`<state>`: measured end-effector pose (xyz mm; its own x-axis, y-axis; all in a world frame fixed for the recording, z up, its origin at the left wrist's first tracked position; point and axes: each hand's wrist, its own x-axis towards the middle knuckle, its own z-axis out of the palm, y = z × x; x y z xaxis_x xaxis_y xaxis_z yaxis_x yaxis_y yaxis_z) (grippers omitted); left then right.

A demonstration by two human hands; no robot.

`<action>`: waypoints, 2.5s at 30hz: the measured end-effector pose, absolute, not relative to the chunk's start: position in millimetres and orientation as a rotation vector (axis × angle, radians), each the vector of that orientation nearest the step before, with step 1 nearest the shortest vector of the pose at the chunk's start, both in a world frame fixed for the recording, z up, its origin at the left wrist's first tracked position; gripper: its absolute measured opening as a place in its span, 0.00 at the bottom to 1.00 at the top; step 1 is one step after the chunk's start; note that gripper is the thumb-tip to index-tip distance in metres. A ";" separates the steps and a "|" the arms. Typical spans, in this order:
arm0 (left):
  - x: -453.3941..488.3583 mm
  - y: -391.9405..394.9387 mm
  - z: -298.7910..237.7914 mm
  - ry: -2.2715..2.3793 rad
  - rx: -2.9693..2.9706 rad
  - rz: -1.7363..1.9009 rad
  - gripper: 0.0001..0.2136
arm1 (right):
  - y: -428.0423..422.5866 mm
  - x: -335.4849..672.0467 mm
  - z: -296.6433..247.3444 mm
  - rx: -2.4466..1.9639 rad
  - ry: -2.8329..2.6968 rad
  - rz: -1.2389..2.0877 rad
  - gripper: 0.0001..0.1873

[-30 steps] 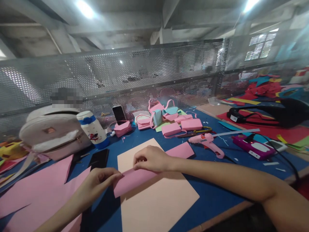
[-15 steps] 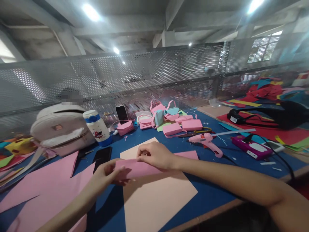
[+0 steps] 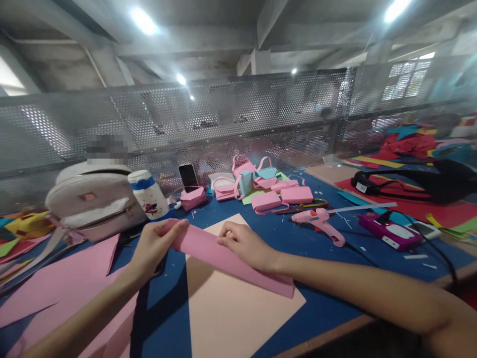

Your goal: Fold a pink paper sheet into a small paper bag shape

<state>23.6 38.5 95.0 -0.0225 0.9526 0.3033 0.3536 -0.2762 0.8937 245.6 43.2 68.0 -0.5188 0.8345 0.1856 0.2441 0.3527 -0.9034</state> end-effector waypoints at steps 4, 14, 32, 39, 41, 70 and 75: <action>3.1 44.0 94.9 1.460 1.674 1.308 0.20 | 40.6 262.7 58.3 -0.995 -1.973 1.248 0.10; -7.6 104.1 64.0 1.474 1.909 1.022 0.16 | 50.7 277.4 46.2 -1.225 -2.366 1.220 0.09; 36.2 36.0 0.3 0.861 3.179 0.207 0.32 | 60.7 274.0 1.4 -0.867 -2.561 0.253 0.09; 8.8 61.6 10.2 1.045 3.042 0.042 0.36 | 63.5 270.6 0.8 -0.894 -2.602 0.286 0.11; -3.9 73.1 9.5 1.131 3.021 0.028 0.37 | 64.0 270.8 2.3 -0.925 -2.636 0.325 0.11; 52.3 27.9 21.1 0.538 3.114 -0.004 0.33 | 74.7 289.8 5.9 -0.834 -2.684 0.652 0.28; 58.3 21.2 17.5 0.537 3.216 -0.009 0.36 | 75.3 296.4 9.1 -0.799 -2.687 0.773 0.25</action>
